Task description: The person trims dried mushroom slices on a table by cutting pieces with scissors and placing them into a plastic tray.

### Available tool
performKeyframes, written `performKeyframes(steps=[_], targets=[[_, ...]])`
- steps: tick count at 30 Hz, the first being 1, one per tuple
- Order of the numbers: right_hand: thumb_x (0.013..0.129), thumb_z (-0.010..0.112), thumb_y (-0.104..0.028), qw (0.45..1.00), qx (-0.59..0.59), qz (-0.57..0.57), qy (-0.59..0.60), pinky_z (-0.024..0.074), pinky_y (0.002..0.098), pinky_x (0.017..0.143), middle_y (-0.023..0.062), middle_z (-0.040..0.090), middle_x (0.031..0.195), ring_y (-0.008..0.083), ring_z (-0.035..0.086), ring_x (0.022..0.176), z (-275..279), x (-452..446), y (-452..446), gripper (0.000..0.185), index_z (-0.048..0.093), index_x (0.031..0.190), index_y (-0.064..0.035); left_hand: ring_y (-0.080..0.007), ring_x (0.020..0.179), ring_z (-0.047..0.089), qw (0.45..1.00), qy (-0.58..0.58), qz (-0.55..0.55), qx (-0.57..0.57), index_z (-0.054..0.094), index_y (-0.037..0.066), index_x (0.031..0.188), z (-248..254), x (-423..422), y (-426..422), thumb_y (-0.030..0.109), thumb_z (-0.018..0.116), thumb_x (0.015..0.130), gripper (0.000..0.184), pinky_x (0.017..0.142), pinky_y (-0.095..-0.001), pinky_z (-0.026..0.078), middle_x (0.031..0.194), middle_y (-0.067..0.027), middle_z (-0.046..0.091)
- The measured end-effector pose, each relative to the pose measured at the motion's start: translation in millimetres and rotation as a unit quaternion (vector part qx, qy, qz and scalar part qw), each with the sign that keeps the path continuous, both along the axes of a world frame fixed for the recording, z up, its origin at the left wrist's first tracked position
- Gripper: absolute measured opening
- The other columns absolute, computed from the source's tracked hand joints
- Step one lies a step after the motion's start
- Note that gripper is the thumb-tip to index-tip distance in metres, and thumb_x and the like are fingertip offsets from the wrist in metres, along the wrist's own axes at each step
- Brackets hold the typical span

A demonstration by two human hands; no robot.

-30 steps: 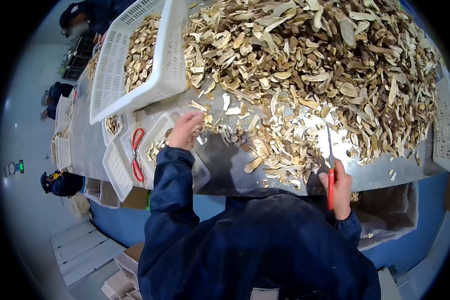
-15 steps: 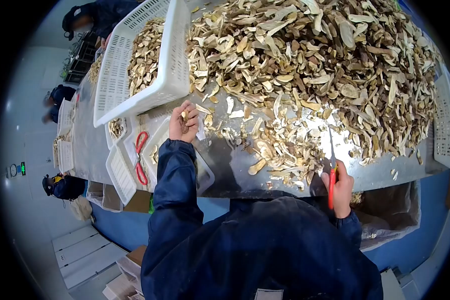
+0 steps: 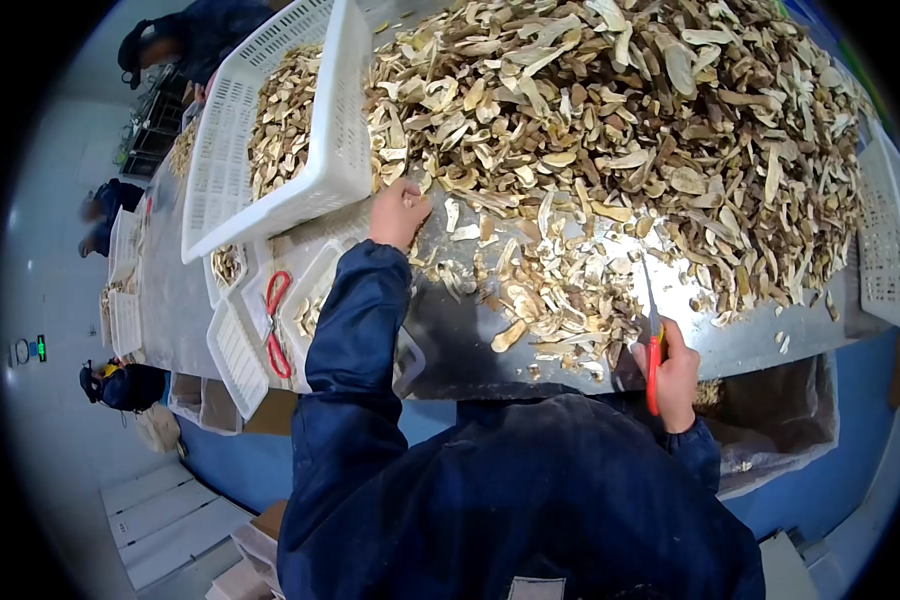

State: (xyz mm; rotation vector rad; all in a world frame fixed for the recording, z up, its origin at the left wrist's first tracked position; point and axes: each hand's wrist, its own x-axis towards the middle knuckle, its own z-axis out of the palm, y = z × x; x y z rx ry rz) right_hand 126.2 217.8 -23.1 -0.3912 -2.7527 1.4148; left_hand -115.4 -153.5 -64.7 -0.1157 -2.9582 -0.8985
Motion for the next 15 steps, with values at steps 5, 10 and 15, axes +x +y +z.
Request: performKeyframes(steps=[5,10,15], targets=[[0.077,0.074,-0.014,1.000,0.005,-0.002,0.004,0.0420,0.0330,0.052,0.0121,0.055,0.061,0.0233,0.052,0.050,-1.6,0.6,0.5,0.039,0.057,0.110,-0.0003,-0.0072,0.064,0.049,0.673,-0.352,0.010,0.651,0.050,0.004,0.117,12.5,7.4,-22.5,0.005,0.051,0.089,0.028,0.040,-0.0147,0.029,0.098,-0.0049,0.056],[0.076,0.077,-0.018,1.000,0.013,0.005,0.013,0.0437,0.0346,0.051,0.0132,0.058,0.061,0.0267,0.057,0.051,-4.7,0.4,-0.1,0.043,0.057,0.109,-0.0011,-0.0109,0.065,0.053,0.672,-0.341,0.081,0.652,0.058,0.003,0.107,7.8,-2.3,-25.1,0.012,0.059,0.087,0.022,0.044,-0.0184,0.036,0.084,-0.0031,0.057],[0.075,0.077,-0.018,1.000,0.011,-0.002,-0.011,0.0442,0.0343,0.051,0.0137,0.059,0.062,0.0271,0.058,0.051,-4.0,0.7,0.0,0.044,0.057,0.110,-0.0005,-0.0223,0.073,0.062,0.999,-0.037,0.017,0.025,0.067,0.001,0.088,10.5,-16.1,6.4,0.024,0.073,0.074,0.027,0.072,-0.0343,0.049,0.076,-0.0104,0.064]])
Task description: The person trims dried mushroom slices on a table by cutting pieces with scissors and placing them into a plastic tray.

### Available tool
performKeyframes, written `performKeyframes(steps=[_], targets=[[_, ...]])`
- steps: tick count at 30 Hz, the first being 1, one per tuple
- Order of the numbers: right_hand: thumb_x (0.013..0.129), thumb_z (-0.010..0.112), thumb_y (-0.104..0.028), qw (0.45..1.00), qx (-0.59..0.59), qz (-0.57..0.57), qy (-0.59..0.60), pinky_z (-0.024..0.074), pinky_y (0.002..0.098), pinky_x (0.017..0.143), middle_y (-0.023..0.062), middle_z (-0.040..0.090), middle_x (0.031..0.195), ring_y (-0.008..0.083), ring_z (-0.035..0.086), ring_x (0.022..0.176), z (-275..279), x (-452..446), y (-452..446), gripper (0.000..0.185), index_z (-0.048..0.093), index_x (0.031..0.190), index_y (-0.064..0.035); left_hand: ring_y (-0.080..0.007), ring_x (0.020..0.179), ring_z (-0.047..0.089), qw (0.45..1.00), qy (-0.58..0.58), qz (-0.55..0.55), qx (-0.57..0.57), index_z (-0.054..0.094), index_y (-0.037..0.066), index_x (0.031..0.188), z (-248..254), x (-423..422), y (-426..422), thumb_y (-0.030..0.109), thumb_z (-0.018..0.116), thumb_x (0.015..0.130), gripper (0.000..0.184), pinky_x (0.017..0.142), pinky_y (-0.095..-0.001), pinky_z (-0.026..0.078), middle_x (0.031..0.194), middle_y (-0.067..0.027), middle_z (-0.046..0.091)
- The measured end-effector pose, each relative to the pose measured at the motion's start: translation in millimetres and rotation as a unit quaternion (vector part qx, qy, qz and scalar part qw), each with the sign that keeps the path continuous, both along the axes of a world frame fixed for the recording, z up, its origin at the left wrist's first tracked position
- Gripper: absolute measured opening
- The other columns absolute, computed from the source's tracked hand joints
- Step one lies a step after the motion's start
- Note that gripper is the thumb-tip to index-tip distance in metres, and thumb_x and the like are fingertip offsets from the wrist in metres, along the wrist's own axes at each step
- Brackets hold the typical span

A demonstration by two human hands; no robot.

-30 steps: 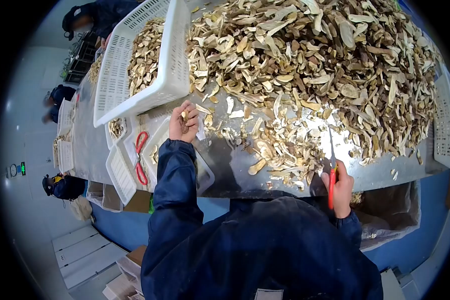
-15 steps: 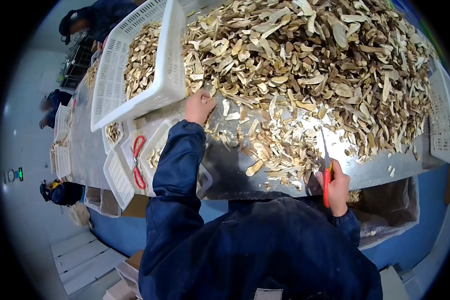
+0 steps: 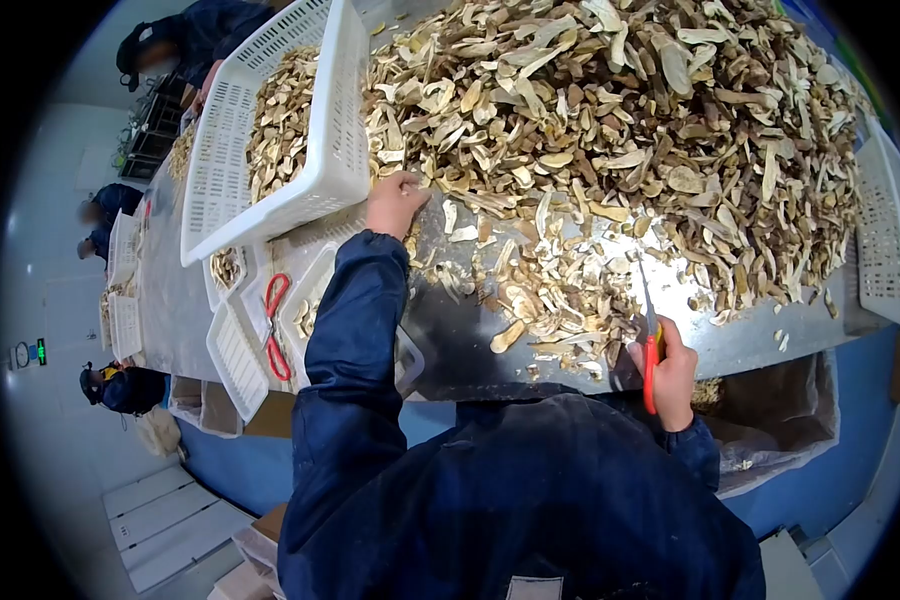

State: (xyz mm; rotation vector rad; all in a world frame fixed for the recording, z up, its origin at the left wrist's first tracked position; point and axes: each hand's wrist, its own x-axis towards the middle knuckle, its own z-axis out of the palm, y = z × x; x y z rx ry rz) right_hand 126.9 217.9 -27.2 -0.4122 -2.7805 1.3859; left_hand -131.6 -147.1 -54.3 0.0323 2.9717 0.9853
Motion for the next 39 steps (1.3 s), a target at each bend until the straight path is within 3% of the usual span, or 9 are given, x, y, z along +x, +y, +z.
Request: performKeyframes(steps=[4,7,11,17,21,24,28,34,39], targets=[[0.076,0.077,-0.017,1.000,-0.008,-0.006,0.007,0.0434,0.0342,0.050,0.0133,0.058,0.061,0.0267,0.057,0.050,-1.1,1.2,0.0,0.042,0.057,0.109,-0.0012,-0.0156,0.069,0.061,0.989,0.008,-0.059,-0.132,0.067,0.001,0.090,-13.2,-12.9,-4.1,0.025,0.071,0.077,0.027,0.062,-0.0313,0.048,0.077,-0.0062,0.064],[0.076,0.077,-0.017,1.000,-0.014,-0.007,0.009,0.0426,0.0336,0.050,0.0130,0.056,0.059,0.0258,0.055,0.048,-0.4,0.9,1.4,0.041,0.057,0.109,-0.0016,-0.0099,0.064,0.056,0.990,-0.132,-0.031,0.044,0.066,0.003,0.091,-7.7,-10.0,-20.9,0.025,0.066,0.083,0.023,0.050,-0.0257,0.042,0.074,-0.0011,0.061],[0.076,0.077,-0.017,1.000,-0.018,-0.008,0.013,0.0418,0.0325,0.049,0.0122,0.055,0.058,0.0240,0.053,0.048,4.2,-0.6,1.1,0.041,0.057,0.108,-0.0017,-0.0075,0.064,0.048,0.573,-0.304,0.044,0.760,0.052,0.004,0.117,16.7,34.4,-29.7,0.018,0.055,0.091,0.030,0.042,-0.0146,0.029,0.077,-0.0006,0.050],[0.075,0.077,-0.018,1.000,-0.012,-0.005,0.023,0.0423,0.0320,0.049,0.0106,0.055,0.058,0.0229,0.054,0.048,-0.6,-1.0,0.4,0.041,0.057,0.108,-0.0025,-0.0091,0.065,0.051,0.779,-0.233,0.035,0.582,0.054,0.004,0.106,21.7,48.9,-14.9,0.013,0.058,0.089,0.020,0.042,-0.0147,0.032,0.079,-0.0011,0.053],[0.075,0.077,-0.018,1.000,-0.008,-0.012,0.018,0.0426,0.0321,0.050,0.0108,0.056,0.058,0.0231,0.054,0.048,-1.0,-0.1,0.0,0.042,0.057,0.108,-0.0026,-0.0213,0.069,0.062,0.981,-0.082,-0.154,0.084,0.061,0.006,0.105,-1.3,53.9,22.5,0.019,0.065,0.081,0.028,0.060,-0.0320,0.049,0.081,-0.0084,0.066],[0.075,0.078,-0.019,1.000,-0.004,-0.013,0.014,0.0426,0.0324,0.050,0.0108,0.056,0.058,0.0227,0.054,0.048,-0.2,0.6,0.8,0.042,0.057,0.108,-0.0026,-0.0235,0.077,0.065,0.976,-0.040,-0.158,-0.141,0.062,0.006,0.102,5.5,59.1,47.7,0.022,0.067,0.077,0.030,0.071,-0.0373,0.050,0.087,-0.0112,0.068],[0.075,0.078,-0.018,1.000,-0.010,-0.016,0.025,0.0424,0.0326,0.049,0.0104,0.056,0.057,0.0219,0.054,0.048,-2.2,1.0,1.7,0.043,0.057,0.109,-0.0028,-0.0191,0.070,0.060,0.977,-0.160,-0.137,0.042,0.062,0.007,0.099,10.5,52.4,35.8,0.020,0.063,0.083,0.021,0.064,-0.0326,0.048,0.081,-0.0066,0.065],[0.075,0.078,-0.018,0.999,-0.008,-0.021,0.026,0.0417,0.0321,0.049,0.0097,0.054,0.056,0.0211,0.051,0.047,-2.1,1.0,0.8,0.042,0.057,0.109,-0.0033,-0.0125,0.084,0.054,0.486,-0.370,-0.064,0.789,0.058,0.005,0.101,-2.1,69.2,8.9,0.015,0.057,0.089,0.015,0.054,-0.0224,0.042,0.098,-0.0030,0.054],[0.075,0.078,-0.018,0.999,-0.017,-0.019,0.023,0.0405,0.0316,0.048,0.0093,0.053,0.055,0.0201,0.049,0.046,-0.4,0.7,2.6,0.042,0.057,0.109,-0.0036,-0.0220,0.097,0.057,0.513,-0.295,0.092,0.801,0.055,0.003,0.112,5.3,82.0,16.7,0.014,0.054,0.091,0.024,0.076,-0.0304,0.054,0.105,-0.0092,0.057]])
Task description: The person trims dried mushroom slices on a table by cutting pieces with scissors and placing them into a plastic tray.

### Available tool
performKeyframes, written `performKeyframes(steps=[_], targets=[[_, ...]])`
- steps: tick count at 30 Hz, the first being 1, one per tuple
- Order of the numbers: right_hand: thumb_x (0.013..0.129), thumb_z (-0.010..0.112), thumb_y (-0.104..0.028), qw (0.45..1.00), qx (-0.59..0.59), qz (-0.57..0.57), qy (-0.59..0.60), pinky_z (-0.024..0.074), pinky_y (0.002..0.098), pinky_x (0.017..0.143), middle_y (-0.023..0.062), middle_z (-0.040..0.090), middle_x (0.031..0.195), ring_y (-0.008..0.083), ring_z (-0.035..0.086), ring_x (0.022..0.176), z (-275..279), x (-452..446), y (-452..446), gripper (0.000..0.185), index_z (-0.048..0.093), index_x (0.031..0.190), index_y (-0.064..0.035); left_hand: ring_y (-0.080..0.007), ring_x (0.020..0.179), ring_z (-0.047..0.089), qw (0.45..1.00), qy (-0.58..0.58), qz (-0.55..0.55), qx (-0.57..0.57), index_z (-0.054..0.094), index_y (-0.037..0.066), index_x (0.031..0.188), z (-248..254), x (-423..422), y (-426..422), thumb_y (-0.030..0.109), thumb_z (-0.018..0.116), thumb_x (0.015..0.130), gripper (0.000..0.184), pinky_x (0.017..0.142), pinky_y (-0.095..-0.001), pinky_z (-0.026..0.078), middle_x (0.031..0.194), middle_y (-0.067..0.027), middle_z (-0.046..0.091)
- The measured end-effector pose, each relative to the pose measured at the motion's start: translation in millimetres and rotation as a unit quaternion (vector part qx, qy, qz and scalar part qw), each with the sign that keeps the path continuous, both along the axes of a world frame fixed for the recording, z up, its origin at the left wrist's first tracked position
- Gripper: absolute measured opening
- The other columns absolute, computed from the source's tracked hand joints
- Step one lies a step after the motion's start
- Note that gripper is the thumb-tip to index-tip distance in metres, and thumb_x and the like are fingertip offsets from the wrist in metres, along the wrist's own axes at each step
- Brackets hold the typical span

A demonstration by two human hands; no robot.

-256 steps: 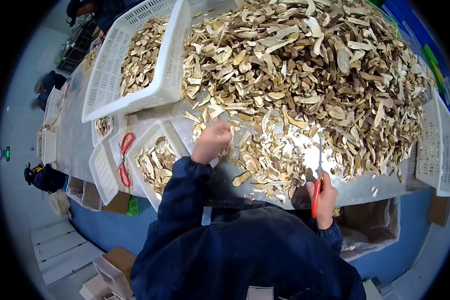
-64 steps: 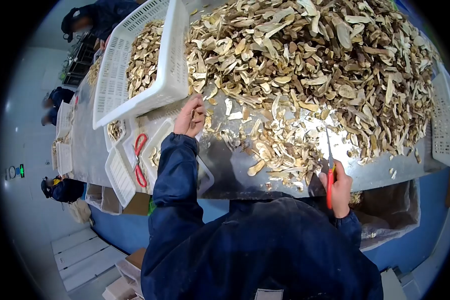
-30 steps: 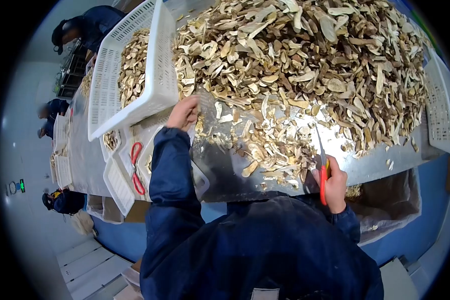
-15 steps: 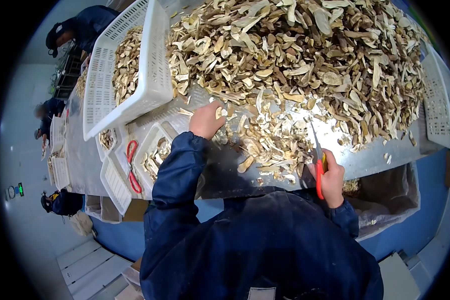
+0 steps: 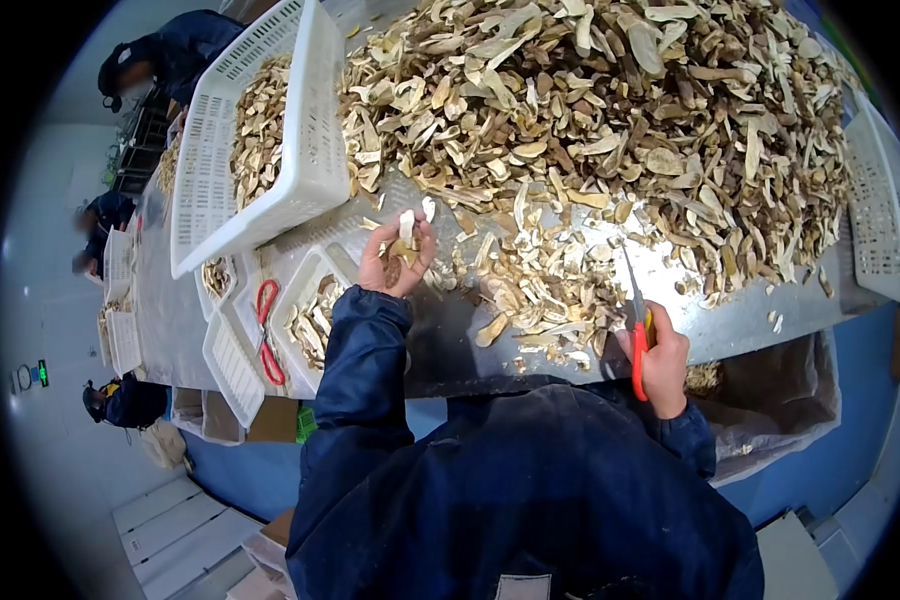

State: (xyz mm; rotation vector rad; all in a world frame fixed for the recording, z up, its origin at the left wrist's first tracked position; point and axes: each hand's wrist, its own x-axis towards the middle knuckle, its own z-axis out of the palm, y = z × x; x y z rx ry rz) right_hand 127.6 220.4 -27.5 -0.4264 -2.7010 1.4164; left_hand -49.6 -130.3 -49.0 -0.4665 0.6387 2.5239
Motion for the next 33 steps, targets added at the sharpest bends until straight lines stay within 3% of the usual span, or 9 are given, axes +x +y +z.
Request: performKeyframes(steps=[6,10,14,19,22,25,29,32,33], targets=[[0.074,0.078,-0.018,1.000,0.003,-0.001,0.022,0.0398,0.0317,0.048,0.0092,0.051,0.055,0.0197,0.049,0.046,-6.2,1.3,0.1,0.043,0.057,0.109,-0.0038,-0.0175,0.076,0.063,0.922,0.116,-0.154,-0.337,0.060,0.009,0.102,-15.7,-27.6,-4.8,0.011,0.063,0.087,0.015,0.064,-0.0220,0.052,0.091,-0.0050,0.063],[0.074,0.078,-0.018,1.000,0.008,-0.004,0.011,0.0402,0.0325,0.048,0.0100,0.052,0.055,0.0210,0.050,0.046,-5.9,1.7,-0.4,0.043,0.057,0.109,-0.0037,-0.0333,0.068,0.062,0.526,0.329,-0.098,-0.778,0.060,0.004,0.088,-7.1,-15.9,54.0,0.023,0.072,0.078,0.025,0.061,-0.0390,0.048,0.075,-0.0179,0.065],[0.074,0.078,-0.019,1.000,0.012,-0.001,0.008,0.0415,0.0333,0.048,0.0114,0.055,0.057,0.0233,0.053,0.047,-4.7,1.8,1.2,0.043,0.058,0.110,-0.0038,-0.0427,0.077,0.060,0.470,0.313,-0.126,-0.816,0.058,0.001,0.086,2.3,-15.0,75.9,0.025,0.071,0.076,0.029,0.067,-0.0433,0.047,0.078,-0.0272,0.063],[0.074,0.078,-0.017,1.000,0.009,-0.014,0.020,0.0445,0.0331,0.051,0.0125,0.059,0.061,0.0249,0.058,0.051,-9.0,3.4,3.0,0.043,0.058,0.109,-0.0031,-0.0088,0.067,0.051,0.899,0.120,-0.127,-0.402,0.058,0.005,0.100,9.0,-4.9,39.9,0.017,0.066,0.082,0.023,0.047,-0.0219,0.039,0.085,0.0000,0.056],[0.074,0.078,-0.016,1.000,0.000,-0.011,0.010,0.0452,0.0330,0.052,0.0126,0.060,0.063,0.0250,0.059,0.052,-4.7,2.6,3.4,0.043,0.058,0.110,-0.0030,-0.0053,0.065,0.045,0.988,0.043,-0.059,-0.139,0.057,0.005,0.109,27.9,21.3,-5.4,0.016,0.060,0.086,0.026,0.044,-0.0152,0.031,0.083,-0.0013,0.051],[0.074,0.077,-0.016,1.000,0.002,-0.007,0.028,0.0453,0.0328,0.053,0.0124,0.060,0.063,0.0243,0.059,0.053,-8.1,2.3,4.1,0.043,0.058,0.110,-0.0028,-0.0073,0.064,0.044,0.966,0.030,0.062,-0.250,0.058,0.003,0.108,54.8,59.5,-71.5,0.017,0.055,0.089,0.024,0.047,-0.0179,0.034,0.082,-0.0004,0.049],[0.075,0.077,-0.014,0.999,0.002,-0.001,0.044,0.0439,0.0302,0.052,0.0107,0.059,0.063,0.0191,0.056,0.052,-10.6,1.4,5.4,0.041,0.057,0.109,-0.0019,-0.0233,0.095,0.057,0.687,0.092,0.091,-0.715,0.066,0.002,0.099,52.6,94.8,-146.5,0.023,0.061,0.087,0.025,0.091,-0.0337,0.042,0.110,-0.0118,0.059],[0.075,0.076,-0.013,1.000,-0.023,-0.013,-0.009,0.0420,0.0281,0.051,0.0086,0.057,0.061,0.0138,0.051,0.051,-4.8,-0.6,5.2,0.040,0.057,0.109,-0.0010,-0.0323,0.112,0.054,0.305,0.208,-0.038,-0.929,0.066,0.005,0.107,63.8,98.5,-132.4,0.025,0.063,0.084,0.030,0.096,-0.0389,0.040,0.122,-0.0211,0.056],[0.075,0.076,-0.012,0.999,-0.030,-0.018,0.007,0.0403,0.0270,0.050,0.0072,0.055,0.060,0.0108,0.048,0.052,-7.1,-0.5,4.4,0.040,0.057,0.109,-0.0006,-0.0384,0.124,0.045,0.313,0.217,-0.043,-0.923,0.067,0.009,0.112,64.0,92.0,-126.6,0.026,0.065,0.082,0.034,0.103,-0.0426,0.034,0.130,-0.0266,0.050]])
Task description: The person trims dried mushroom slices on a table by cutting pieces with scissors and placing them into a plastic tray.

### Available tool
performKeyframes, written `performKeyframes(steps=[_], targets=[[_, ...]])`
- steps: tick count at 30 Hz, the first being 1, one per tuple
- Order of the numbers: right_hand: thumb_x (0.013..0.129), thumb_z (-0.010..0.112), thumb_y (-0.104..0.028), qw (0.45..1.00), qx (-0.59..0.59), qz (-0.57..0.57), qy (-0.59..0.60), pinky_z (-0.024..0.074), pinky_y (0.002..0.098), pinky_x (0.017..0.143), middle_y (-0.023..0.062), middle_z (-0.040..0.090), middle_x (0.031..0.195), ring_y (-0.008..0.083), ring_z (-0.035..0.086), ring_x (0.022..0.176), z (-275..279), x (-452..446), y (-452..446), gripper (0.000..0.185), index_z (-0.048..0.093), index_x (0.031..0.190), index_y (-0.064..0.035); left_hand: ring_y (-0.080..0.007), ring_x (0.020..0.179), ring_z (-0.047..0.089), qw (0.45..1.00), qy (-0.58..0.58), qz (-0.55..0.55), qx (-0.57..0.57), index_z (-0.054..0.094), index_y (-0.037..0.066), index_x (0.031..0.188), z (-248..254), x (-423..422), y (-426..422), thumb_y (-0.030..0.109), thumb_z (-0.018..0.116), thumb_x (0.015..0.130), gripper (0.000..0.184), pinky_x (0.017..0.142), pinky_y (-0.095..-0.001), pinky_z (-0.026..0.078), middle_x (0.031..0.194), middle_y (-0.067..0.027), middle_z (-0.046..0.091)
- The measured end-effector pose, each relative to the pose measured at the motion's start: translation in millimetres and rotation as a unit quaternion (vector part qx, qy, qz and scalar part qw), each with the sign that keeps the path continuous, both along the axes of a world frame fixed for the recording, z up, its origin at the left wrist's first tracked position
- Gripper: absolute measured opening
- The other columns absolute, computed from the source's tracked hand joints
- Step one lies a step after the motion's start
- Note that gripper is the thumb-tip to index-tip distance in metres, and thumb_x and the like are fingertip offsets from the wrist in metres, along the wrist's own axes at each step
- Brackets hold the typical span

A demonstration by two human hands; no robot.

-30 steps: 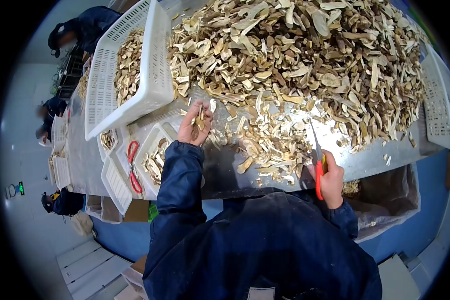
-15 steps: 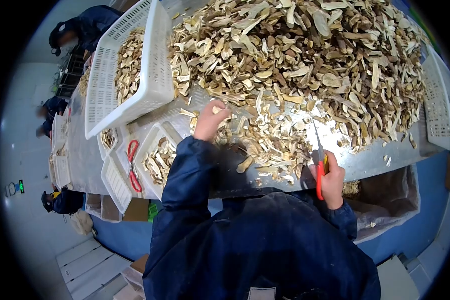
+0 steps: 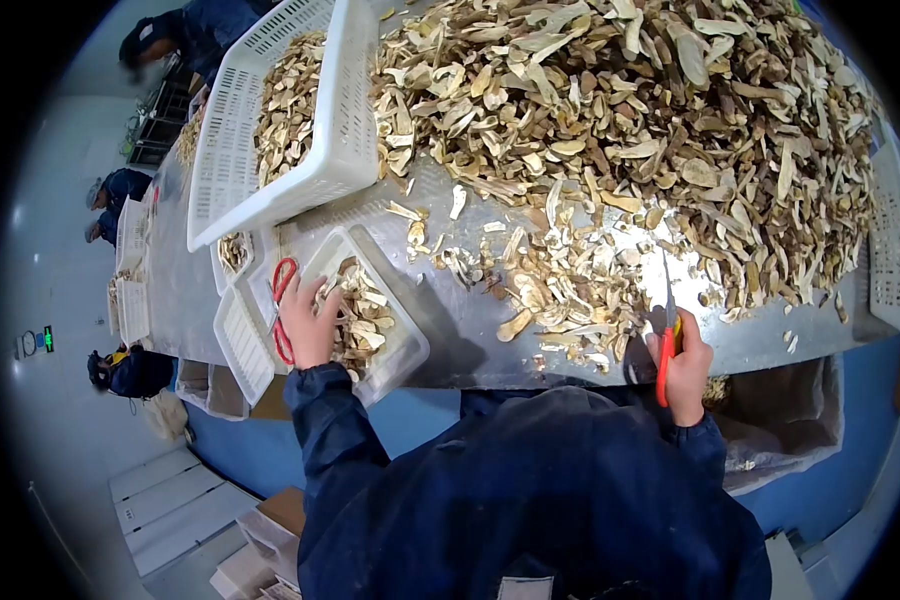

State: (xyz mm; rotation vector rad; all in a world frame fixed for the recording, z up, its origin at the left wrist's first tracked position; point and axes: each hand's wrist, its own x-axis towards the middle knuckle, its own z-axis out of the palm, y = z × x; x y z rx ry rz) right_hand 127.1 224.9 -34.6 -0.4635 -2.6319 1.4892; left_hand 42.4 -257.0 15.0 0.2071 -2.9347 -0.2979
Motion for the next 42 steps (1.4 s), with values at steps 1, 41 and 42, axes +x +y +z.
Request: performKeyframes(steps=[1,41,42], targets=[[0.076,0.076,-0.012,1.000,0.008,-0.001,-0.002,0.0403,0.0270,0.050,0.0072,0.055,0.060,0.0108,0.048,0.052,-2.0,0.4,0.3,0.041,0.057,0.109,-0.0006,-0.0387,0.124,0.045,0.998,-0.013,-0.015,0.052,0.067,0.009,0.111,-0.6,-9.0,11.1,0.026,0.065,0.082,0.034,0.104,-0.0430,0.033,0.129,-0.0261,0.051],[0.076,0.077,-0.021,0.998,0.019,0.008,-0.056,0.0452,0.0363,0.052,0.0131,0.059,0.062,0.0297,0.061,0.055,29.2,4.3,5.6,0.044,0.057,0.111,-0.0041,-0.0041,0.058,0.046,0.647,-0.251,-0.089,0.715,0.047,0.005,0.126,11.8,-63.3,238.1,0.008,0.059,0.088,0.040,0.050,-0.0178,0.033,0.076,0.0027,0.051],[0.076,0.076,-0.022,0.998,0.013,0.021,-0.050,0.0458,0.0370,0.053,0.0135,0.060,0.063,0.0311,0.062,0.057,33.3,6.3,5.4,0.044,0.056,0.111,-0.0041,-0.0041,0.059,0.046,0.639,-0.245,-0.077,0.725,0.048,0.006,0.124,12.8,-62.2,244.3,0.009,0.059,0.089,0.037,0.050,-0.0178,0.033,0.077,0.0026,0.051]])
